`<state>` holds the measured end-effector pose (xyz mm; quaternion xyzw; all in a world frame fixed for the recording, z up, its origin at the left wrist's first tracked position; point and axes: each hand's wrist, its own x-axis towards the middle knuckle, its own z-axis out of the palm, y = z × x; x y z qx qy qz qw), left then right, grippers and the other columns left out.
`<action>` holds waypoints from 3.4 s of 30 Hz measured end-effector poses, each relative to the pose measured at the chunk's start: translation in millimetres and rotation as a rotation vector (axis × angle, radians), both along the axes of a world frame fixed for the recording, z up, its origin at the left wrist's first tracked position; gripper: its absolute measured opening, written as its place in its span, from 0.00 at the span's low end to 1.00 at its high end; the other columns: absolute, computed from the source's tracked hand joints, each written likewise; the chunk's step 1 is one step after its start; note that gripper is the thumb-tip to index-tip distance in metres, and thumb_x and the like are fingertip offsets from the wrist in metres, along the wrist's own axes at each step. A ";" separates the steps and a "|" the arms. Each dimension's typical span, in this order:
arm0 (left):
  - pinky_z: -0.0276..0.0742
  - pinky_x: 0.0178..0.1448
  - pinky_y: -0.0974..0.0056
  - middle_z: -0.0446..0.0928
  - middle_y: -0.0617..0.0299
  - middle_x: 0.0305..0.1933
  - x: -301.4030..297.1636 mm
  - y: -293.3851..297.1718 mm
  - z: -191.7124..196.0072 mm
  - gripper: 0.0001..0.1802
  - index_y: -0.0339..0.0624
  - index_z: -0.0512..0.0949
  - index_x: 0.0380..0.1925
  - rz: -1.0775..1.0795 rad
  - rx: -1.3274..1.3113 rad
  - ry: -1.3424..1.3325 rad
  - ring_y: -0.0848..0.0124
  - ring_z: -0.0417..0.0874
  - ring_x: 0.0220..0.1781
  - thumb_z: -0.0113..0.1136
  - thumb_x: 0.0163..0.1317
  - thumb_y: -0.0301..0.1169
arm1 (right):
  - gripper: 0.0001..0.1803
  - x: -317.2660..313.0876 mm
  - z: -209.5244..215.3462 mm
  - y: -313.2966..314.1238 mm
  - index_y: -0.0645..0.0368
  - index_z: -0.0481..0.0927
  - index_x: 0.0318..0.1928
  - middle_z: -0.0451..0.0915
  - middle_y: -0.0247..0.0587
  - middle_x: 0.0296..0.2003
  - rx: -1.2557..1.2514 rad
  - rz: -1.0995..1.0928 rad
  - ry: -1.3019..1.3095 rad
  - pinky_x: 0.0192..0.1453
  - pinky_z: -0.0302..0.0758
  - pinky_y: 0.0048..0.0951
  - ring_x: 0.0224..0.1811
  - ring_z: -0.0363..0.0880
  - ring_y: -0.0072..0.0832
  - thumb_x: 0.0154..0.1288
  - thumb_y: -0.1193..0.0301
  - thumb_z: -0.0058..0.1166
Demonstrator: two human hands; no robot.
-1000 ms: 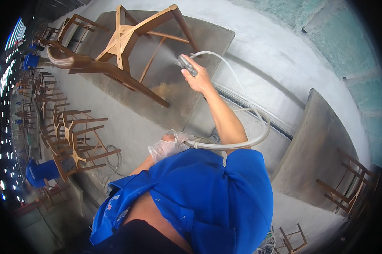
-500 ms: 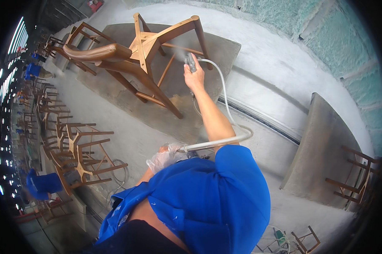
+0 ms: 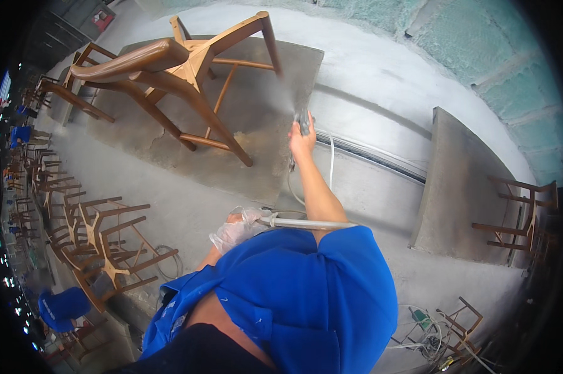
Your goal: The person uses a spray gun to apply finish to a wooden chair, repeatedly rotating the chair to coat all sides. The chair is handled one at a time and repositioned multiple times during the process.
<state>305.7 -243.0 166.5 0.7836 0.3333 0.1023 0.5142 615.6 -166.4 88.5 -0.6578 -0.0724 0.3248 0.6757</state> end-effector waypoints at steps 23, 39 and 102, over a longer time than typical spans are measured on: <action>0.86 0.50 0.53 0.89 0.51 0.48 180.9 -105.4 13.5 0.19 0.46 0.87 0.53 -0.166 0.319 0.046 0.55 0.90 0.44 0.69 0.60 0.29 | 0.21 222.1 27.1 -113.5 0.35 0.71 0.71 0.78 0.35 0.41 0.875 0.333 0.651 0.20 0.67 0.18 0.40 0.76 0.25 0.82 0.61 0.52; 0.86 0.50 0.52 0.88 0.51 0.48 207.8 -129.4 23.2 0.20 0.46 0.87 0.54 -0.165 0.413 0.078 0.54 0.90 0.44 0.69 0.60 0.29 | 0.13 223.3 77.5 -119.1 0.56 0.77 0.56 0.81 0.37 0.39 0.942 0.645 0.732 0.20 0.67 0.20 0.39 0.80 0.28 0.81 0.62 0.55; 0.86 0.50 0.51 0.88 0.54 0.42 -340.8 118.8 -1.8 0.12 0.47 0.87 0.47 -0.540 0.371 -0.212 0.51 0.90 0.44 0.71 0.63 0.33 | 0.07 -372.1 -125.9 -160.8 0.53 0.77 0.51 0.80 0.35 0.32 -0.097 -0.741 0.336 0.21 0.68 0.28 0.29 0.81 0.26 0.79 0.67 0.53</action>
